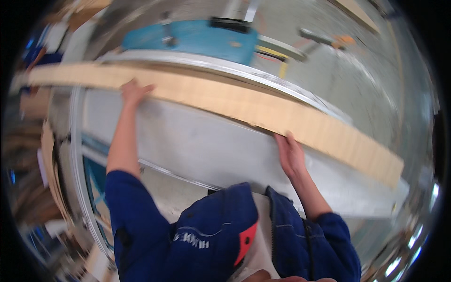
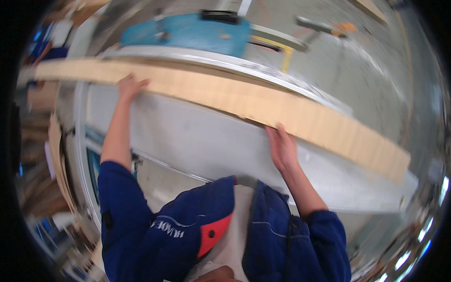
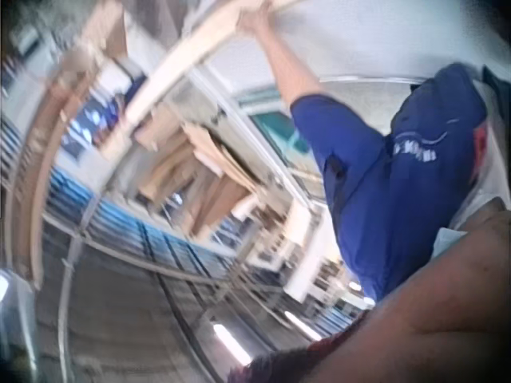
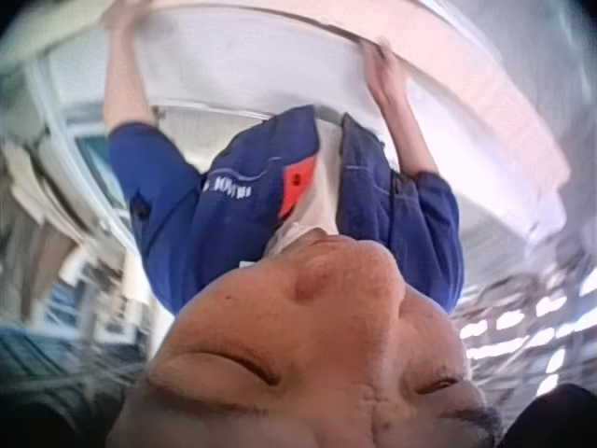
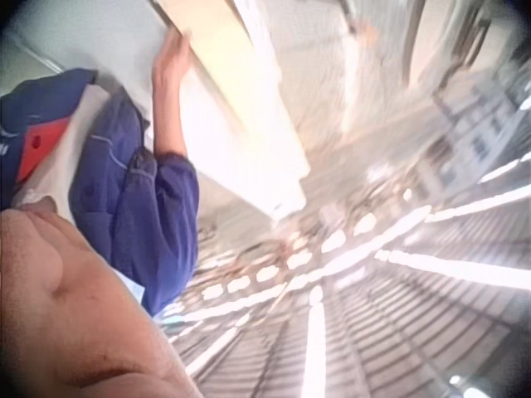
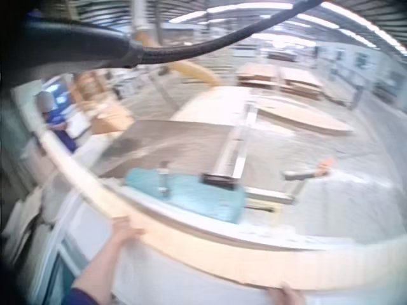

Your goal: The person handles a long curved wooden component on a table-mounted machine, moving the component across the work surface and flipping it over to check the edges.

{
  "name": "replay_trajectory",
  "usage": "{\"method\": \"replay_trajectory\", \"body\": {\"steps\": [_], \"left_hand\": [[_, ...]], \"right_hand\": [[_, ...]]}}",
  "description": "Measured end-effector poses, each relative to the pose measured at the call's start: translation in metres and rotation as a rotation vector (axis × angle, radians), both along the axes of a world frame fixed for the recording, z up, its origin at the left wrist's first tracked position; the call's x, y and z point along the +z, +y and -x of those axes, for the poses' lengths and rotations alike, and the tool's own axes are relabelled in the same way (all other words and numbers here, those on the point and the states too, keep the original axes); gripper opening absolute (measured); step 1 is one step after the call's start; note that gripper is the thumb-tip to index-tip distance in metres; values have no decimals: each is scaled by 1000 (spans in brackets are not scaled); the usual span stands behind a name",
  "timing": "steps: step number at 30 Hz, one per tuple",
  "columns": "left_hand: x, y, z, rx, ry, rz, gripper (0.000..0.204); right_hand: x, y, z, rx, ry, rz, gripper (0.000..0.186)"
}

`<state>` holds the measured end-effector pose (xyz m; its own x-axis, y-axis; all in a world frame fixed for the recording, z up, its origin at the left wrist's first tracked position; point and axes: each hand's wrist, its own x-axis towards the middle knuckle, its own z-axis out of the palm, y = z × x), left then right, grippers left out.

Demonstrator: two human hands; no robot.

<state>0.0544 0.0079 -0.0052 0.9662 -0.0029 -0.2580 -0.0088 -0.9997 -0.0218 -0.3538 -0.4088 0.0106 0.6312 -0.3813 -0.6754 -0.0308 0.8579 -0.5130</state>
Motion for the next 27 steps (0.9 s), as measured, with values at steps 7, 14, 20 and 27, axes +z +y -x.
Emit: {"method": "replay_trajectory", "body": {"steps": [7,14,20,27], "left_hand": [[29,-25,19,128,-21,308,91],[28,-27,38,141,2,325,101],[19,-20,43,132,26,348,107],[-17,6,20,66,42,258,126]], "right_hand": [[6,-7,-4,10,-91,-39,30],[53,-72,86,34,-156,43,41],[103,-253,229,-615,-55,521,72],[158,-493,343,349,623,1090,55]]}}
